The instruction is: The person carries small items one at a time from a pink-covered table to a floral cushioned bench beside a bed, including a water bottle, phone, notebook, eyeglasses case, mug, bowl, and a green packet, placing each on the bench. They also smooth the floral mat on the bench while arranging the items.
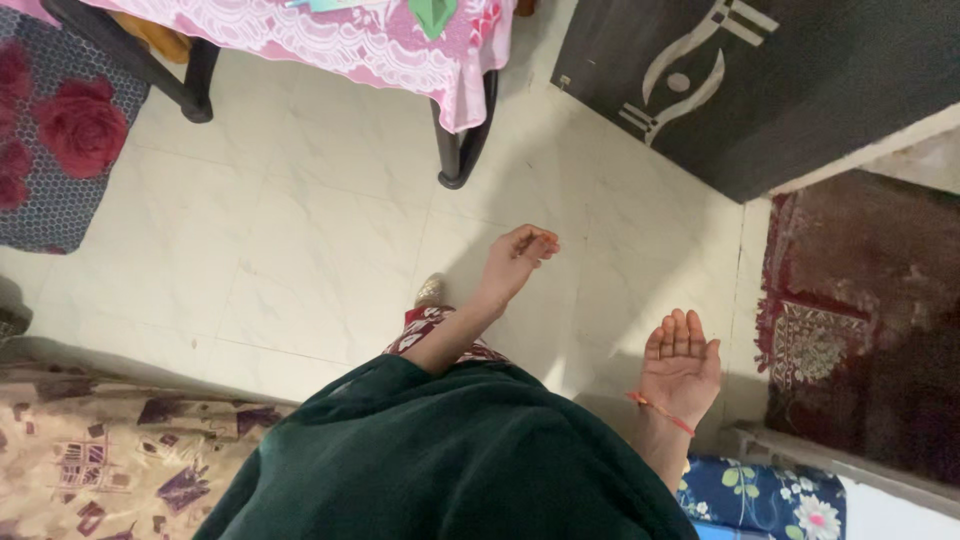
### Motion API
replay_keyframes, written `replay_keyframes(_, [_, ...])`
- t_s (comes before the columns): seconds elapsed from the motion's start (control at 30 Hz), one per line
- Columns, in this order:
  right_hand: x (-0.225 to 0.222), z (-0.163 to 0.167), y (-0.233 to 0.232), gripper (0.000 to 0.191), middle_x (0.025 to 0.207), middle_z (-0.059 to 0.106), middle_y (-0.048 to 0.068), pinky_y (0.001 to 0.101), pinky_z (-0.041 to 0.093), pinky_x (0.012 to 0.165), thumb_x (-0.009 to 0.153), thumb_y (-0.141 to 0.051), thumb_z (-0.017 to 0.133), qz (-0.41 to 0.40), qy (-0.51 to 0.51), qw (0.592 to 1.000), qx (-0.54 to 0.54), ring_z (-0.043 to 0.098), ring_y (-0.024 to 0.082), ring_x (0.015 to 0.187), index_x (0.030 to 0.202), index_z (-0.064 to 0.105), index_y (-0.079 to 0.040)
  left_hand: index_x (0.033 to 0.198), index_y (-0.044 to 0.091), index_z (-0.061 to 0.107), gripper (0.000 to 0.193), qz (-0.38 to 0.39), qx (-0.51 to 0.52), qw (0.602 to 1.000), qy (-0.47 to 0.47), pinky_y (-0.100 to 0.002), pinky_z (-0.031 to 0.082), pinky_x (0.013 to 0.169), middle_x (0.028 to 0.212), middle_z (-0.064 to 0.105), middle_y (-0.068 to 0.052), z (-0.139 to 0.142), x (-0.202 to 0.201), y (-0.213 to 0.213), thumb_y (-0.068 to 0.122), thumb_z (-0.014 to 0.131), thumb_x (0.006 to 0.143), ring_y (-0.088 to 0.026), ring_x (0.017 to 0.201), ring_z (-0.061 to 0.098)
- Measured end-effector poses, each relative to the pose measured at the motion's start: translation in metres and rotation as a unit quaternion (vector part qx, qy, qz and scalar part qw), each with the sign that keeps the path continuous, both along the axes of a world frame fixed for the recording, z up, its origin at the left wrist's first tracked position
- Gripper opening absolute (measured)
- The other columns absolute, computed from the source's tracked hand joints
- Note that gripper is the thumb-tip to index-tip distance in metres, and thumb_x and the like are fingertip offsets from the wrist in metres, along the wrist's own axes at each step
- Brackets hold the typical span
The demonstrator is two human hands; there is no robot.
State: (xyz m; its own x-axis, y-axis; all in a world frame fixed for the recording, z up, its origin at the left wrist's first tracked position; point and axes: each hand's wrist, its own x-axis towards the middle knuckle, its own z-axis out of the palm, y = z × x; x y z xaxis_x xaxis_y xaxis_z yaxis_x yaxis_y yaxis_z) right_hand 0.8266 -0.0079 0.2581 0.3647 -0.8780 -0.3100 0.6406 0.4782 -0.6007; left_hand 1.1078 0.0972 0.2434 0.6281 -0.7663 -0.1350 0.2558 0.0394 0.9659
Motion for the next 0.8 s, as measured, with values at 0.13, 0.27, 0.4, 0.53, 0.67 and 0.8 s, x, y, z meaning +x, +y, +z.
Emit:
replay_keyframes(0.13, [0.066,-0.001,-0.002,0.044,0.126,0.069,0.009,0.0350,0.053,0.100,0.111,-0.036,0.046,0.021,0.057,0.998,0.025,0.065,0.019,0.113,0.135,0.060,-0.002,0.110,0.006,0.071,0.022,0.019,0.017,1.000,0.018,-0.027,0.053,0.083,0.101,0.076,-0.002,-0.002,0.055,0.010,0.021,0.057,0.103,-0.011,0.094,0.069])
replay_keyframes(0.27, [0.147,-0.011,0.009,0.042,0.120,0.069,0.009,0.0338,0.053,0.097,0.110,-0.032,0.046,0.049,0.098,0.993,0.044,0.066,0.019,0.109,0.133,0.061,-0.001,0.110,0.005,0.070,0.023,0.051,0.016,0.998,0.036,-0.027,0.053,0.083,0.101,0.076,-0.003,-0.006,0.126,0.028,0.023,0.057,0.105,-0.011,0.094,0.069])
replay_keyframes(0.4, [0.232,-0.017,0.014,0.039,0.118,0.069,0.009,0.0326,0.053,0.094,0.108,-0.029,0.048,0.109,0.092,0.987,0.068,0.066,0.018,0.106,0.132,0.060,-0.001,0.112,0.006,0.071,0.024,0.093,0.041,0.991,0.082,-0.027,0.053,0.083,0.103,0.076,-0.003,-0.013,0.204,0.044,0.023,0.057,0.103,-0.011,0.094,0.069])
replay_keyframes(0.53, [0.304,-0.020,0.020,0.038,0.115,0.070,0.009,0.0323,0.053,0.093,0.107,-0.027,0.050,0.154,0.095,0.981,0.065,0.066,0.018,0.102,0.132,0.061,-0.001,0.112,0.005,0.070,0.022,0.128,0.010,0.982,0.141,-0.029,0.052,0.083,0.103,0.076,-0.006,-0.019,0.267,0.054,0.022,0.058,0.104,-0.013,0.093,0.069])
replay_keyframes(0.67, [0.360,-0.019,0.022,0.036,0.109,0.071,0.010,0.0332,0.054,0.090,0.106,-0.027,0.051,0.213,0.114,0.968,0.072,0.067,0.019,0.098,0.129,0.062,-0.002,0.114,0.005,0.069,0.023,0.172,-0.013,0.966,0.195,-0.031,0.054,0.084,0.105,0.076,-0.006,-0.023,0.316,0.063,0.021,0.056,0.103,-0.014,0.093,0.070])
replay_keyframes(0.8, [0.401,-0.024,0.014,0.035,0.107,0.072,0.011,0.0332,0.054,0.088,0.105,-0.025,0.051,0.253,0.120,0.957,0.074,0.068,0.019,0.095,0.127,0.063,0.000,0.120,0.003,0.066,0.027,0.201,-0.049,0.928,0.309,-0.034,0.053,0.086,0.108,0.074,-0.010,-0.035,0.342,0.066,0.020,0.056,0.102,-0.019,0.095,0.068])
